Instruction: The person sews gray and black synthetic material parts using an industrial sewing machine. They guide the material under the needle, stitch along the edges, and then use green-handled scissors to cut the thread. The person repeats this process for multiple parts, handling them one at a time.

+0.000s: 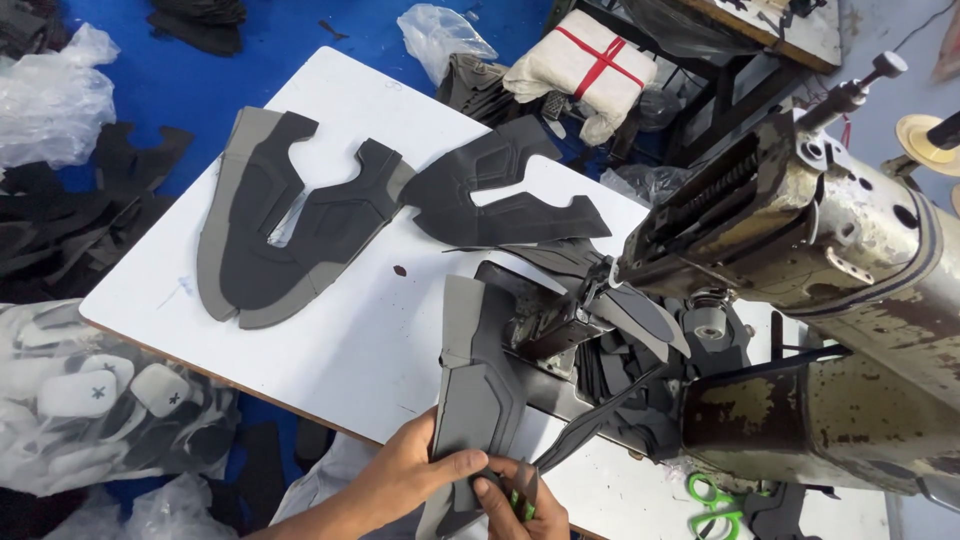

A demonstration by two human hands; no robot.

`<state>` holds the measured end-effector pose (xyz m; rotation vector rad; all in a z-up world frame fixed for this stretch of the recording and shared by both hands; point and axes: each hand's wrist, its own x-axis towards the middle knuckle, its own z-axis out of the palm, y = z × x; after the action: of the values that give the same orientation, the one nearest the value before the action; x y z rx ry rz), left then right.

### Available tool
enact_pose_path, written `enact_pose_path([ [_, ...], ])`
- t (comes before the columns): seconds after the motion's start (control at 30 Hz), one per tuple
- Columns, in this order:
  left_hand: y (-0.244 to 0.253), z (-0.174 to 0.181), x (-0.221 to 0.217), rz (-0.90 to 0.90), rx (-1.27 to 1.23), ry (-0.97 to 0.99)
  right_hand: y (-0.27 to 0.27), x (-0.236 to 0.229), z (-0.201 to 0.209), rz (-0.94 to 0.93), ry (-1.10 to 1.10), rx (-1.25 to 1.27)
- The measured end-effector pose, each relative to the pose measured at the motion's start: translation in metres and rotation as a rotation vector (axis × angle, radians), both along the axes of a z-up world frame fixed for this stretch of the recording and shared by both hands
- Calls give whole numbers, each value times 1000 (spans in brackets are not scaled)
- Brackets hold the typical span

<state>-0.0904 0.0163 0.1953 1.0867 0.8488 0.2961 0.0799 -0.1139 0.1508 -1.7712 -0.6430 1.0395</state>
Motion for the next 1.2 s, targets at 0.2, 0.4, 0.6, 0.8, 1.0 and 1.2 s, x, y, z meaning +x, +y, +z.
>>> enact_pose_path([
  [0.2,1,-6,2,26,47,-178,4,3,19,-50,30,-74],
  [0.4,-2,3,4,0,-52,-389,-9,46,42,-257,-374,-155],
  [0.6,-9,18,20,-411,-131,-520,-34,105,-14,358,-798,520],
  [0.8,-4,25,32,-32,-186,-483,-25,65,78,-287,-214,-128],
  [1.0,-6,28,24,139,-124,-329,-1,38,93,-115,5,-223],
  [1.2,-10,34,18,130,109,-228,1,32,83,-40,75,-107],
])
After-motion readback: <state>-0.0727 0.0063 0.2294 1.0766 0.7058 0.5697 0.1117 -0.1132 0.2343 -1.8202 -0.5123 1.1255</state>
